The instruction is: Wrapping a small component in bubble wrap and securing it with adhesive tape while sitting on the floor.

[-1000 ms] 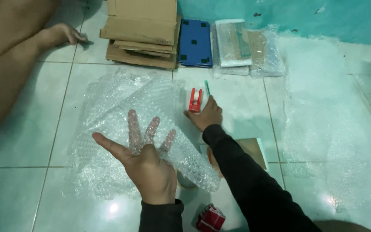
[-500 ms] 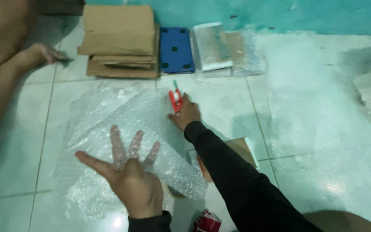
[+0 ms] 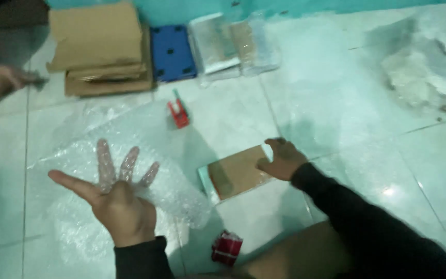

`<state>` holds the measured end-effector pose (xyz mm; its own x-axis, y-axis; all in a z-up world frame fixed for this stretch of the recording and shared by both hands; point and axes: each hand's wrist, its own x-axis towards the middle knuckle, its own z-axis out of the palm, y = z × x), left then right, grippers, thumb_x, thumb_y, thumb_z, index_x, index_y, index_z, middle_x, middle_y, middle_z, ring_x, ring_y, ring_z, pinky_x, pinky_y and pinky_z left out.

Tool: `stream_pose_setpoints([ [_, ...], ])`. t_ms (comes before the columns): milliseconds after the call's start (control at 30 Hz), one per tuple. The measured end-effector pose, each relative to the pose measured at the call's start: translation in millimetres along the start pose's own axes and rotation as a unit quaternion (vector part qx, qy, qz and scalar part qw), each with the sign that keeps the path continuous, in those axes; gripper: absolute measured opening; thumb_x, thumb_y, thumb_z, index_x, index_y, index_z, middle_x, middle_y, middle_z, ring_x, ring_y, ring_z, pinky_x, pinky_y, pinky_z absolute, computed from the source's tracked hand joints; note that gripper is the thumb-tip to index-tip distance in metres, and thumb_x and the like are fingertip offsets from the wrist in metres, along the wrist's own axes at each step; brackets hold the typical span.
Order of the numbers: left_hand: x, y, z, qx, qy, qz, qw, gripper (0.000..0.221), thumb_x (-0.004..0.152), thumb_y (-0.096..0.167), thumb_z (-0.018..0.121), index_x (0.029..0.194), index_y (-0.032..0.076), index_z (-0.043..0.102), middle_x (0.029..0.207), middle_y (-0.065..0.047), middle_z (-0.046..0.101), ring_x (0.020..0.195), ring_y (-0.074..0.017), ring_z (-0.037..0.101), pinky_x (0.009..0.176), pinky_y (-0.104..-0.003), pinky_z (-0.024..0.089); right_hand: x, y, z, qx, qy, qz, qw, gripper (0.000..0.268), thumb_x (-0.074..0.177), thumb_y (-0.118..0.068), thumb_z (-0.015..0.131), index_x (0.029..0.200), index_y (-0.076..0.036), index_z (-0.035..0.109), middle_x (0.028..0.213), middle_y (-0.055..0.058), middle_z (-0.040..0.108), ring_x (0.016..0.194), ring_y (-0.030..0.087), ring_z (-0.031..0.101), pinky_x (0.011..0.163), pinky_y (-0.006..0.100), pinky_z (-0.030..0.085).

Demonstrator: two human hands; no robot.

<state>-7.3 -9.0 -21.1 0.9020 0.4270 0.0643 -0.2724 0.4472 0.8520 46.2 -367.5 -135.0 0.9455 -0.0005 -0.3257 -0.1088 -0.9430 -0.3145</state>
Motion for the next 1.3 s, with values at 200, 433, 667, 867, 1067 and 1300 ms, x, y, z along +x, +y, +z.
stream_pose_setpoints([
  [200, -9, -12, -3, 0.026, -0.066, -0.035, 0.997, 0.107, 0.079, -0.016, 0.028, 0.155, 0.042, -0.021, 0.177, -0.024, 0.016, 0.140, -0.0476, 0.054, 0.103, -0.063, 0.058, 9, -2, 56, 0.108, -0.010, 0.184, 0.977, 0.086, 0.064, -0.049, 0.087, 0.120, 0.011, 0.060, 0.113, 0.026, 0.068, 0.100, 0.041, 0.071, 0.086, 0.045, 0.061],
  [433, -18, -4, 12, 0.020, -0.138, -0.109, 0.984, 0.099, 0.073, -0.008, 0.026, 0.161, 0.028, -0.003, 0.172, -0.015, 0.016, 0.147, -0.0484, 0.034, 0.104, -0.072, 0.041, 6, 15, 2, 0.405, -0.159, 0.175, 0.883, 0.054, 0.075, -0.016, 0.081, 0.124, 0.002, 0.067, 0.109, 0.018, 0.070, 0.091, 0.030, 0.070, 0.073, 0.040, 0.063],
  [667, -30, -61, 91, -0.161, -0.292, -0.195, 0.922, 0.105, 0.076, -0.009, 0.041, 0.161, 0.038, 0.002, 0.169, -0.012, 0.016, 0.144, -0.0547, 0.032, 0.096, -0.079, 0.044, -55, 62, -114, 0.355, 0.216, 0.191, 0.889, 0.064, 0.086, -0.021, 0.069, 0.141, 0.005, 0.046, 0.126, 0.028, 0.059, 0.116, 0.041, 0.061, 0.096, 0.048, 0.053],
  [867, -19, -105, 161, -0.179, -0.322, -0.301, 0.880, 0.110, 0.071, -0.013, 0.037, 0.163, 0.039, 0.006, 0.171, -0.008, 0.018, 0.145, -0.0537, 0.032, 0.095, -0.083, 0.039, -65, 90, -131, 0.559, 0.520, 0.117, 0.635, 0.062, 0.088, -0.024, 0.075, 0.138, 0.000, 0.046, 0.122, 0.018, 0.059, 0.105, 0.027, 0.066, 0.075, 0.039, 0.069],
  [1067, -12, -132, 145, 0.124, -0.188, -0.396, 0.890, 0.106, 0.080, -0.014, 0.033, 0.163, 0.041, -0.003, 0.172, -0.010, 0.023, 0.150, -0.0503, 0.031, 0.102, -0.070, 0.044, -59, 76, -148, 0.675, 0.515, 0.169, 0.501, 0.074, 0.089, -0.022, 0.079, 0.148, -0.004, 0.037, 0.132, 0.017, 0.054, 0.113, 0.029, 0.062, 0.083, 0.046, 0.066],
  [1300, -24, -223, 53, 0.377, -0.184, -0.426, 0.801, 0.111, 0.083, -0.008, 0.050, 0.165, 0.044, -0.003, 0.174, -0.010, -0.001, 0.158, -0.0398, 0.008, 0.118, -0.063, 0.028, -46, 74, -130, 0.738, 0.400, 0.198, 0.505, 0.055, 0.089, -0.021, 0.073, 0.135, -0.005, 0.046, 0.113, 0.011, 0.051, 0.092, 0.023, 0.056, 0.069, 0.033, 0.060],
])
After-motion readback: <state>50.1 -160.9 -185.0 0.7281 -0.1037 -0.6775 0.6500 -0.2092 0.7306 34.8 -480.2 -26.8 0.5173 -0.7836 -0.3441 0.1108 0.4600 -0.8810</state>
